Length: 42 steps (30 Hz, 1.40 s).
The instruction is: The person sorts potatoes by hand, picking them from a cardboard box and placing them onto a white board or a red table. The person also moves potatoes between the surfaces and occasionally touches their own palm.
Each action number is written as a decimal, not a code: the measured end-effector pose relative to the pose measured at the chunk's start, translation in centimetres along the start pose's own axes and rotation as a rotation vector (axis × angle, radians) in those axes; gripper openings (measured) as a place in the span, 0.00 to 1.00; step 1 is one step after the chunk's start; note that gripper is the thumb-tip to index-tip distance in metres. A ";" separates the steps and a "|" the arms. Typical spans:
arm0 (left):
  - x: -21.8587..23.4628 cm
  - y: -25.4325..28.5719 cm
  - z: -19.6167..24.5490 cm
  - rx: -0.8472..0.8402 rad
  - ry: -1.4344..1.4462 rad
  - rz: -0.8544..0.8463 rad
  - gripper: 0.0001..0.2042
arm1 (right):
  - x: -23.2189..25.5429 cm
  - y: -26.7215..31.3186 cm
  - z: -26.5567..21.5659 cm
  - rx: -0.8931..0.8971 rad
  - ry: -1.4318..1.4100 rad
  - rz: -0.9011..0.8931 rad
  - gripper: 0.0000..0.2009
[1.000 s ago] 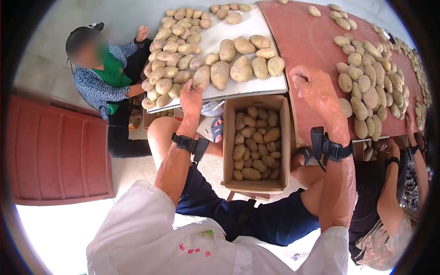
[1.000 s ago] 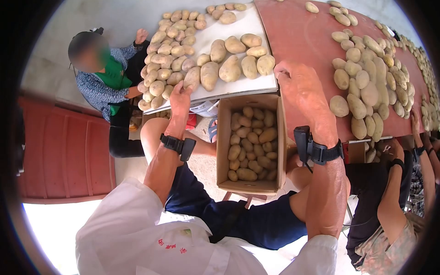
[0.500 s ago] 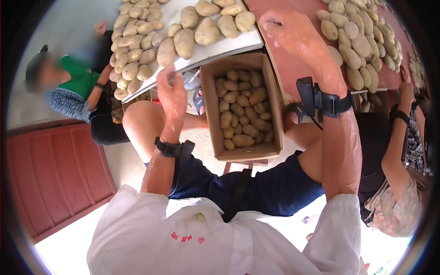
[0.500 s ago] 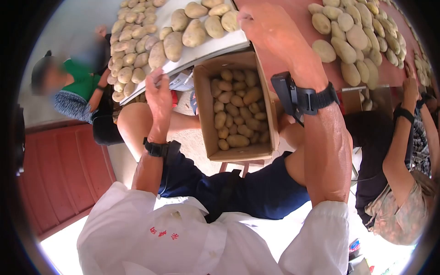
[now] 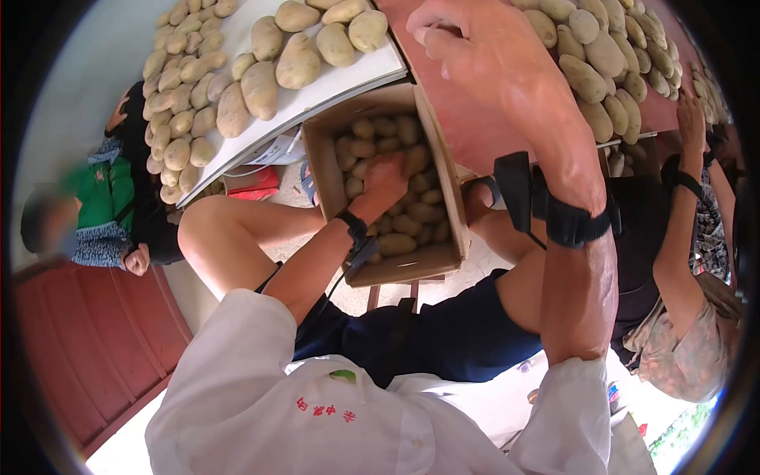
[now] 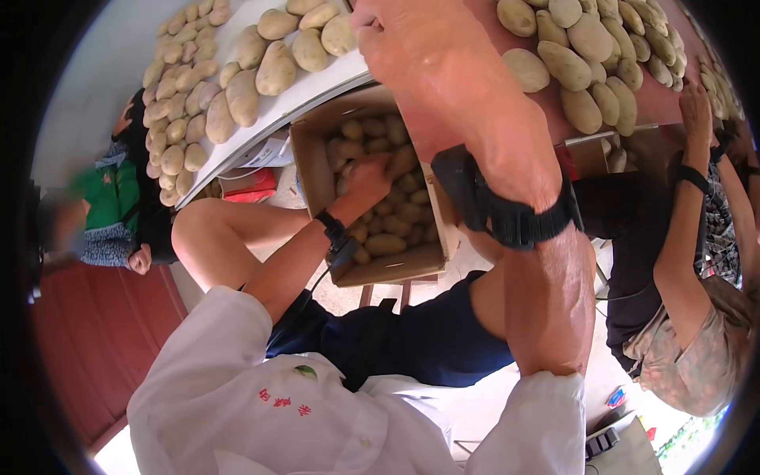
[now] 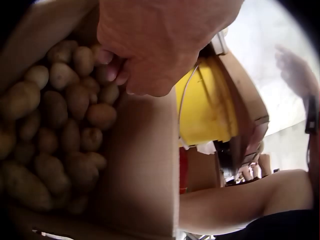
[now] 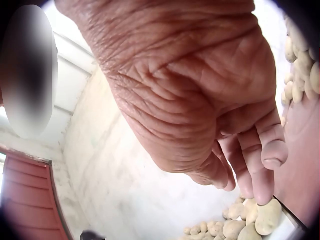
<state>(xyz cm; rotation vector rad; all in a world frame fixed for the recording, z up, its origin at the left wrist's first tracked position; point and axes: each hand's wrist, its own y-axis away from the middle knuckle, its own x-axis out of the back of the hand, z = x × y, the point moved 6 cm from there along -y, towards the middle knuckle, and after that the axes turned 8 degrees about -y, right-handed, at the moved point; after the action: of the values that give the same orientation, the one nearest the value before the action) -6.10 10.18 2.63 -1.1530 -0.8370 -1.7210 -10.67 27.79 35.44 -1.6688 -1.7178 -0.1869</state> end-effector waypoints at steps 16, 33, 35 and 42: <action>-5.9 -4.5 0.4 -0.066 -0.278 -0.095 0.19 | 1.3 1.8 1.1 0.016 0.034 0.058 0.13; 7.8 5.9 2.0 0.472 0.815 -0.268 0.29 | 0.7 0.3 1.3 -0.142 -0.109 -0.050 0.13; 9.9 6.5 2.9 0.428 0.949 -0.217 0.29 | 0.4 0.3 1.8 -0.124 -0.104 -0.061 0.13; 19.3 2.3 5.2 0.293 1.117 -0.102 0.29 | -1.3 1.4 2.7 -0.174 0.035 -0.231 0.12</action>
<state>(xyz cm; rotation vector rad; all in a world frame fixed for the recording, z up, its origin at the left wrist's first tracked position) -5.74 8.13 22.69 0.1273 -0.3951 -1.8703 -10.56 28.46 32.14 -1.5741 -1.9114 -0.4836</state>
